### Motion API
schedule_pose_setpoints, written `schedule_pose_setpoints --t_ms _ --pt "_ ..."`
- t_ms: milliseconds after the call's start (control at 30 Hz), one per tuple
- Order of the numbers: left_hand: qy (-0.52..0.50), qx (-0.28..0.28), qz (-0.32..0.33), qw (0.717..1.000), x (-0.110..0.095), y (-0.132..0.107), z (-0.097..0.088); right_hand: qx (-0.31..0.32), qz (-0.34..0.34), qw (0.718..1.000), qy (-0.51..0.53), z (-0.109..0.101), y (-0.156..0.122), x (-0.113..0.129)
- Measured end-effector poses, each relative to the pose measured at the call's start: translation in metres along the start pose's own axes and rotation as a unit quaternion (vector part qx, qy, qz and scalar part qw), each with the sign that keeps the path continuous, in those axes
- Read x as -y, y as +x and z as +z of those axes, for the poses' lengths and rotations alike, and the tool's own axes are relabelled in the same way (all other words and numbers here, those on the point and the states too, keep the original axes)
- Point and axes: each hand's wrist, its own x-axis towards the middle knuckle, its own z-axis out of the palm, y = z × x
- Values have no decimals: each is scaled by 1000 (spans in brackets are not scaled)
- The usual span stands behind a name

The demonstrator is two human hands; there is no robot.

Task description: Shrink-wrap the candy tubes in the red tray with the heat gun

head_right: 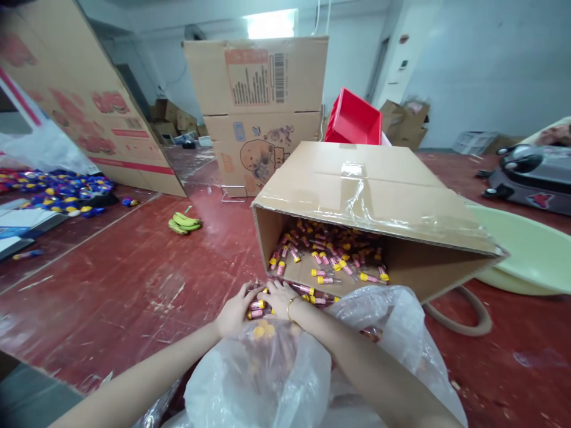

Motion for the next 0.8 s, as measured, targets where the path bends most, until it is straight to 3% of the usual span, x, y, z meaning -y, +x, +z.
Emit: schedule_pose_setpoints --t_ms 167,400,600,700,800 --pt "-27 -56 27 998 4 -9 -7 19 -3 999 27 1 4 0" --pt "16 -35 134 990 36 -43 -21 10 -17 997 72 -8 -1 -4" --pt "73 95 319 940 55 -53 -25 -11 31 984 172 -12 -8 -11" --pt "72 138 373 915 66 -58 -27 -86 92 953 276 -14 -11 -18" --pt "87 149 405 898 81 -70 -33 -216 174 870 407 -29 -13 -33"
